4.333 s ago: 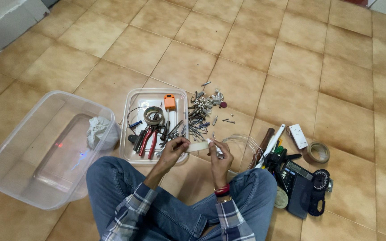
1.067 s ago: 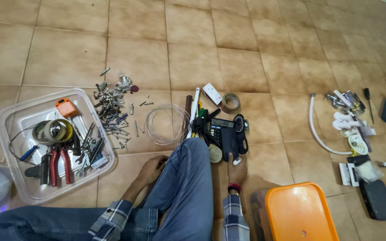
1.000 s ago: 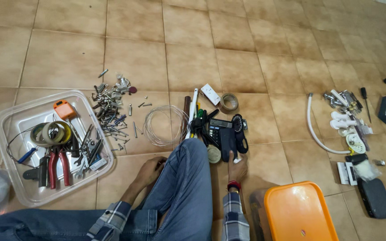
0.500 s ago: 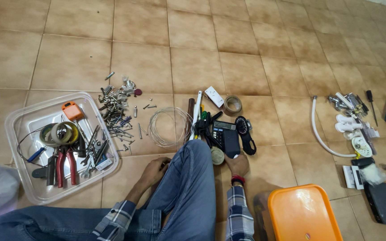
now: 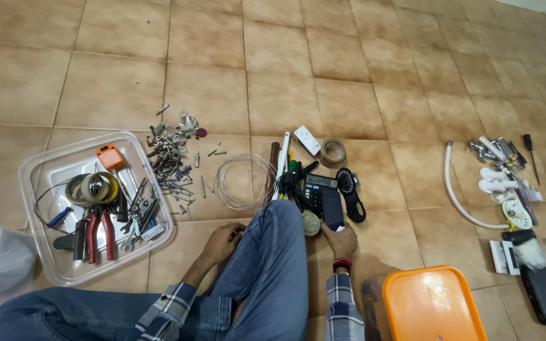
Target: The person applies adhesive tape to a small electronic component and a piece of cardboard while sitting on the floor surrounded by tools and hardware.
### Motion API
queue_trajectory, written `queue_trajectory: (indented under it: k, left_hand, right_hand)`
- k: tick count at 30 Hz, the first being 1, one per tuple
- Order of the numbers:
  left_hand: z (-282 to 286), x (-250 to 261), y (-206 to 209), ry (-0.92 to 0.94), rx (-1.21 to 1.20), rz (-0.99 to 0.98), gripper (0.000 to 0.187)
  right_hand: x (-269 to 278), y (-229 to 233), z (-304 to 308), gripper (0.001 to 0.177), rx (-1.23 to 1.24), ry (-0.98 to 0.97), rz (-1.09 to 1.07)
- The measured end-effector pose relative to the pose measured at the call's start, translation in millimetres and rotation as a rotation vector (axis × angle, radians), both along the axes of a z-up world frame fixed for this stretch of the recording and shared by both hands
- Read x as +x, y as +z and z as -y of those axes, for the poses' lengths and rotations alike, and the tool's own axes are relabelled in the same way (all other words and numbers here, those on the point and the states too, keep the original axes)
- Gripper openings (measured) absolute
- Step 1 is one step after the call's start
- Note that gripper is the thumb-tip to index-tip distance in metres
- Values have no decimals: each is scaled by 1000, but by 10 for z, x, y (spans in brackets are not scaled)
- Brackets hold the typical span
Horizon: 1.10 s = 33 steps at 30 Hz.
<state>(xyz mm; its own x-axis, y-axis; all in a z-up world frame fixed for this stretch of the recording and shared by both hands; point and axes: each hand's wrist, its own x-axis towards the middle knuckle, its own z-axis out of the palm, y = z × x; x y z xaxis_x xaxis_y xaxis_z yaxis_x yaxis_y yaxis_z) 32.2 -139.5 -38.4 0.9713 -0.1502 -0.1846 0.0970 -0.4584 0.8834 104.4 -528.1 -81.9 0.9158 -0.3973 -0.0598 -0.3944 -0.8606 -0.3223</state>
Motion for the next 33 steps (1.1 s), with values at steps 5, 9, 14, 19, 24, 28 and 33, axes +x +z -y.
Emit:
queue_trajectory:
  k: [5, 9, 14, 19, 24, 28, 33]
  left_hand:
    - [-30, 4, 6, 13, -4, 21, 24]
    - [-61, 7, -60, 48, -23, 51, 22]
    - [-132, -17, -148, 73, -10, 58, 22]
    - [-300, -61, -2, 113, 30, 120, 22]
    - [-699, -282, 479, 219, 128, 91, 22]
    - [-1103, -353, 647, 339, 164, 155, 22]
    - [-1335, -305, 466, 524, 145, 234, 19]
  right_hand:
    - [260, 210, 68, 52, 26, 45, -62]
    - [1214, 361, -96, 45, -15, 181, 390]
    - [2083, 547, -417, 54, -202, 316, 129]
    - [2344, 515, -480, 49, -172, 464, 175]
    - [2298, 547, -383, 51, -311, 342, 329]
    - [2302, 738, -456, 32, -395, 247, 284]
    - [1570, 1030, -1327, 26, -19, 661, 460]
